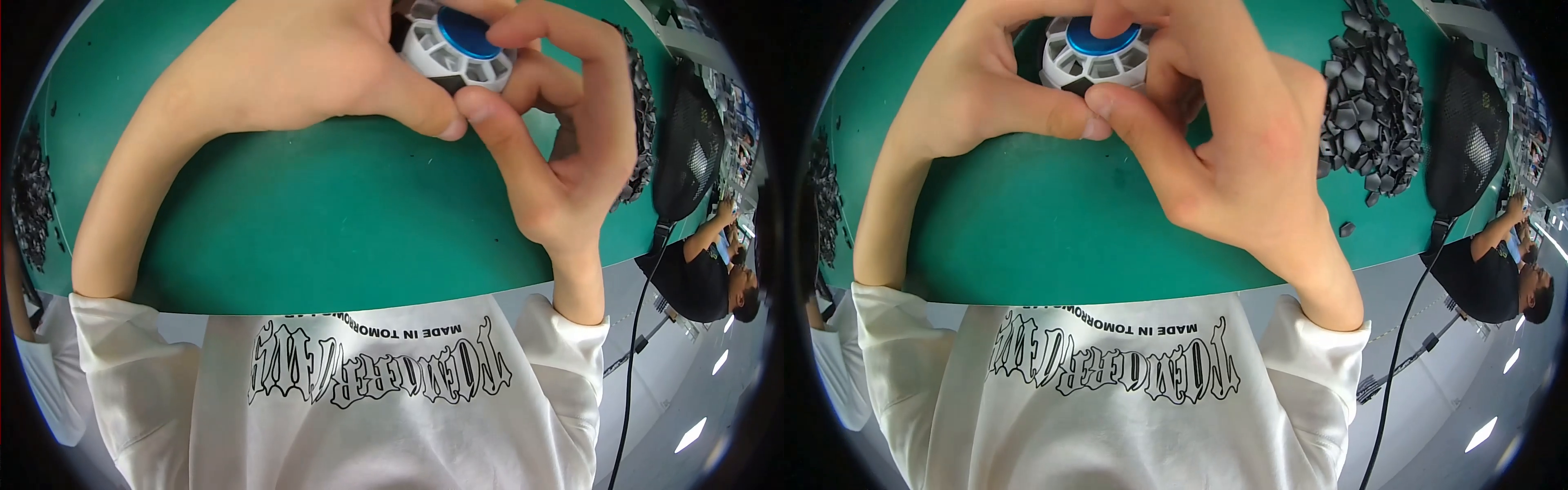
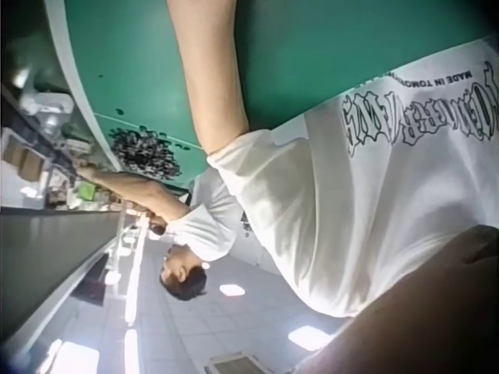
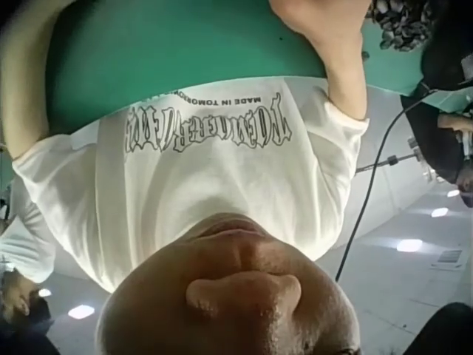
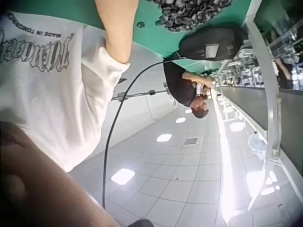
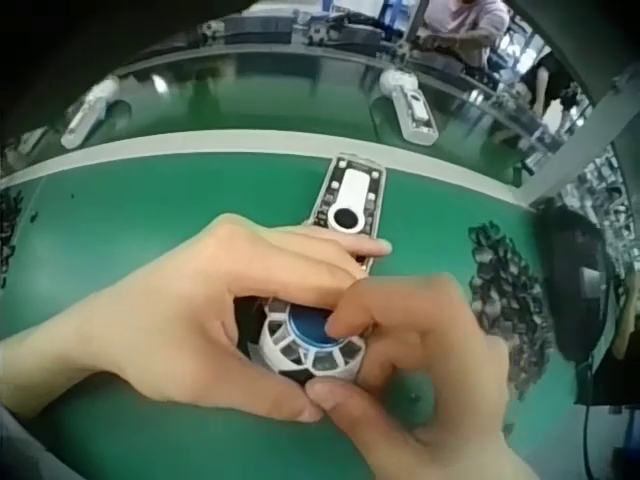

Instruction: Assembling small plastic and electronic parts into a handheld device body at a manual assembly station.

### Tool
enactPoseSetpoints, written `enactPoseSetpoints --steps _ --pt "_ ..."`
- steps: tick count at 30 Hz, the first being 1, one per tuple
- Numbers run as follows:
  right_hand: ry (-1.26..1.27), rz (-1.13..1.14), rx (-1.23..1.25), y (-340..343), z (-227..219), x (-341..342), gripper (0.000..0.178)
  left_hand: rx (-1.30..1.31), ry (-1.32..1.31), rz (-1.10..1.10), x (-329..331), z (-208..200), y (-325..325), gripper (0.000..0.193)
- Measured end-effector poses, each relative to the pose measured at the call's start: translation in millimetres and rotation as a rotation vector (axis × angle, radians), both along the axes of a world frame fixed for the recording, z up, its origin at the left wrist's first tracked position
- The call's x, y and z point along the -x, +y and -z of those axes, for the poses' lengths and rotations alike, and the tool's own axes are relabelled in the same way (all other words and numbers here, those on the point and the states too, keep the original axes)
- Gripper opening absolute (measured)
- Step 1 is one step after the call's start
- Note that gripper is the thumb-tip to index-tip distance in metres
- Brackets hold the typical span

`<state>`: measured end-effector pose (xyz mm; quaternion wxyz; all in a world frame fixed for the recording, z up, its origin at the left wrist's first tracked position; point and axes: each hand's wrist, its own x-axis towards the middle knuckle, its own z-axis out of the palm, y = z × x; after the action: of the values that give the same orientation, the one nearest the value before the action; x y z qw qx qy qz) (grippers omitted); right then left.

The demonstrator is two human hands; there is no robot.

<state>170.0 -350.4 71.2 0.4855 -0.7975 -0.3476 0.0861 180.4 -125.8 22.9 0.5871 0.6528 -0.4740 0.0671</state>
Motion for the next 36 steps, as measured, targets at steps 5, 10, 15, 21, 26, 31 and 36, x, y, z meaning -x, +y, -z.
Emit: enactPoseSetpoints --steps 5,10,15,21,26,31,36 --pt "-0.074 -0.037 0.051 -35 -4 -19 0.027 0.081 -0.165 -0.059 -1 17 1 0.053" --pt "-0.32 0.237 0.442 -87 -16 -32 0.02 -0.274 -0.014 -0.347 18 -4 -1 0.058" --pt "-0.445 0.103 0.586 -72 -7 -34 0.021 -0.604 0.106 -0.601 53 -36 21 0.062" --pt "-0.555 -0.002 0.582 -78 9 -43 0.022 -0.634 0.099 -0.464 48 -17 66 0.057" --pt "-0.505 -0.027 0.601 -75 10 -53 0.021 -0.681 0.101 -0.566 63 -19 61 0.058" --pt "-0.241 0.11 0.635 -64 2 -39 0.015 -0.525 0.084 -0.709 72 17 56 0.043" --pt "-0.098 0.035 0.304 -32 -2 -27 0.012 -0.542 0.015 -0.858 72 2 35 0.051"
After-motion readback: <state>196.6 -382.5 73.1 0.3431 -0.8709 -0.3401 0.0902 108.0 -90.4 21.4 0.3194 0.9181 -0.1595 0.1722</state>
